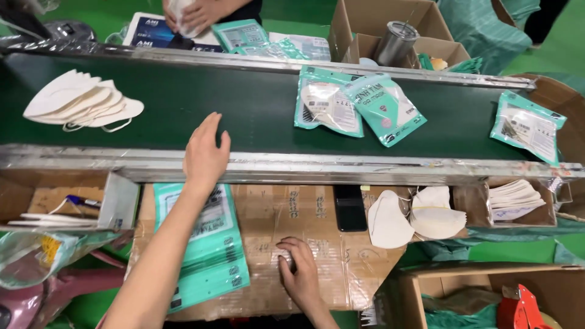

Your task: Manually packing stacks of face masks into individual or multi-pack plastic bags at a packaging station.

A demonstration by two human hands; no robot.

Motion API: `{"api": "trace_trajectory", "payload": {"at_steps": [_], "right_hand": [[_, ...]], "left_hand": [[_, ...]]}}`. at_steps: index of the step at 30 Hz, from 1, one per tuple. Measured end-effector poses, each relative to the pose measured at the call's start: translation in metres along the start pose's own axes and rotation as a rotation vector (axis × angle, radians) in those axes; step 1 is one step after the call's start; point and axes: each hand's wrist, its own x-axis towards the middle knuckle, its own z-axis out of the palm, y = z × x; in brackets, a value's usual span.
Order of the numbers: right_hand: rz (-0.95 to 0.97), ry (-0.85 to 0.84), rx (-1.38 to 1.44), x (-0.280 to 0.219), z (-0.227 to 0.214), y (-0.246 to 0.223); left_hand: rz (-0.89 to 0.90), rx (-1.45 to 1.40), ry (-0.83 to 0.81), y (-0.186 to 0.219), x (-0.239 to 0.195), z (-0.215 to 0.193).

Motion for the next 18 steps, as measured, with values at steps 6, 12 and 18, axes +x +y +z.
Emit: {"api": "trace_trajectory", "payload": {"at_steps": [6,12,18], "right_hand": [[0.027,-0.008,0.010,-0.001,0.001,0.009],[0.040,-0.014,0.020,0.000,-0.001,0.005],[-0.018,0.036,-0.001,-0.002,0.001,0.006]], "left_hand": [[-0.060,0.016,-0.018,0.004,0.000,-0.001],[-0.047,0.007,-0.001,0.008,0.000,-0.003],[0.049,-0.006,0.048,-0.003,-0.003,0.003]]}}
